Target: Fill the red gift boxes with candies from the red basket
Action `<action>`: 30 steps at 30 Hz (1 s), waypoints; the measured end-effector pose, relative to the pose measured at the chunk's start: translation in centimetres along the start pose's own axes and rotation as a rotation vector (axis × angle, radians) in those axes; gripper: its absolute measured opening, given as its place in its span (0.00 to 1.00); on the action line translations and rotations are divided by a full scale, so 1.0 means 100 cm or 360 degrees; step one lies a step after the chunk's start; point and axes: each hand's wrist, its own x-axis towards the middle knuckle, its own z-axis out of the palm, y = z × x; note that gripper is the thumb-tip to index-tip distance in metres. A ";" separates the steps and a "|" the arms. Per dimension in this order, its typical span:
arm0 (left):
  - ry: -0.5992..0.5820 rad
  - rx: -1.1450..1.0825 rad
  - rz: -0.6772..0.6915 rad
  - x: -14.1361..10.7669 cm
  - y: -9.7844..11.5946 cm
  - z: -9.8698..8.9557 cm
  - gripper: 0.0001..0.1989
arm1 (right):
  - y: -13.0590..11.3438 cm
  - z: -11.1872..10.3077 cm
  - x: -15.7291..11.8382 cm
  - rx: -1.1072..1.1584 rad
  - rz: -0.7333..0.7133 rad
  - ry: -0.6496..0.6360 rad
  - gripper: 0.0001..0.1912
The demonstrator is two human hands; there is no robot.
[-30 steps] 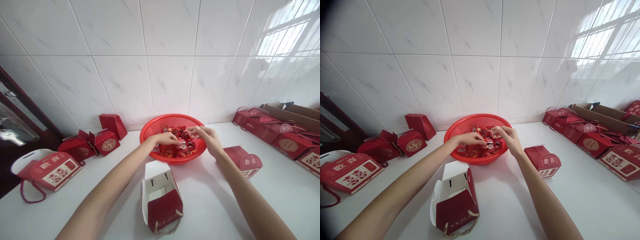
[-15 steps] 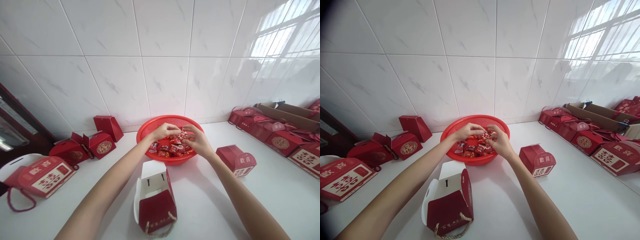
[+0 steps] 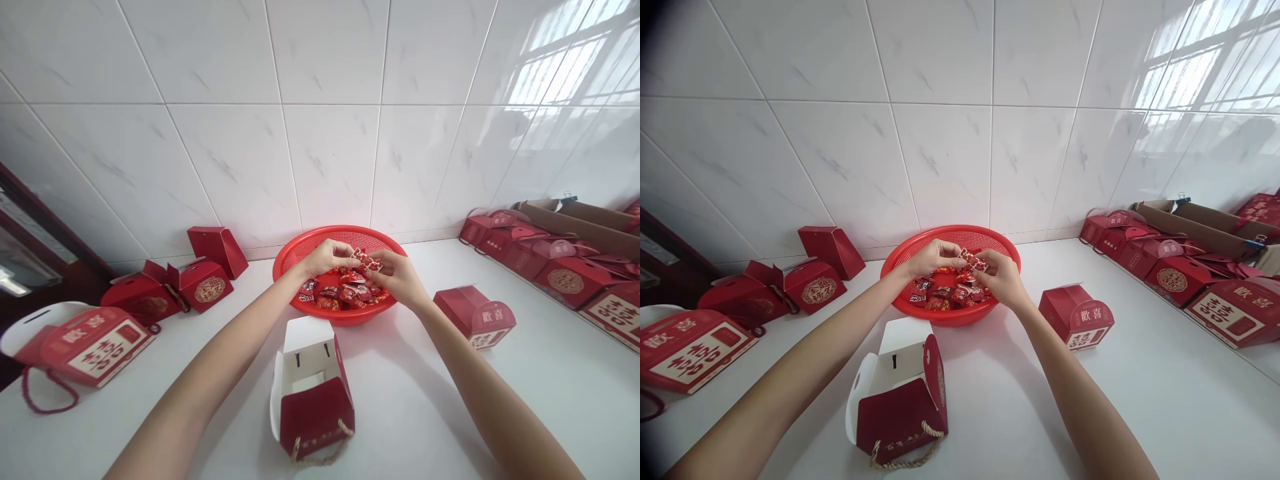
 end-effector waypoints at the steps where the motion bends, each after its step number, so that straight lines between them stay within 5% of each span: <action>1: -0.0020 -0.0007 -0.0011 0.000 0.000 0.000 0.17 | -0.001 0.000 0.000 0.0051 0.0012 0.0002 0.18; 17: -0.0132 0.0087 -0.0081 -0.002 0.002 0.001 0.16 | -0.003 0.002 -0.001 -0.0018 -0.0044 -0.0024 0.20; 22: -0.0155 0.0163 -0.0105 -0.002 0.002 0.000 0.15 | -0.003 0.002 0.001 -0.0178 -0.0137 0.0116 0.16; 30: -0.0312 0.0650 -0.0462 0.000 -0.022 -0.005 0.09 | -0.002 0.002 0.000 -0.0080 -0.0110 0.0078 0.10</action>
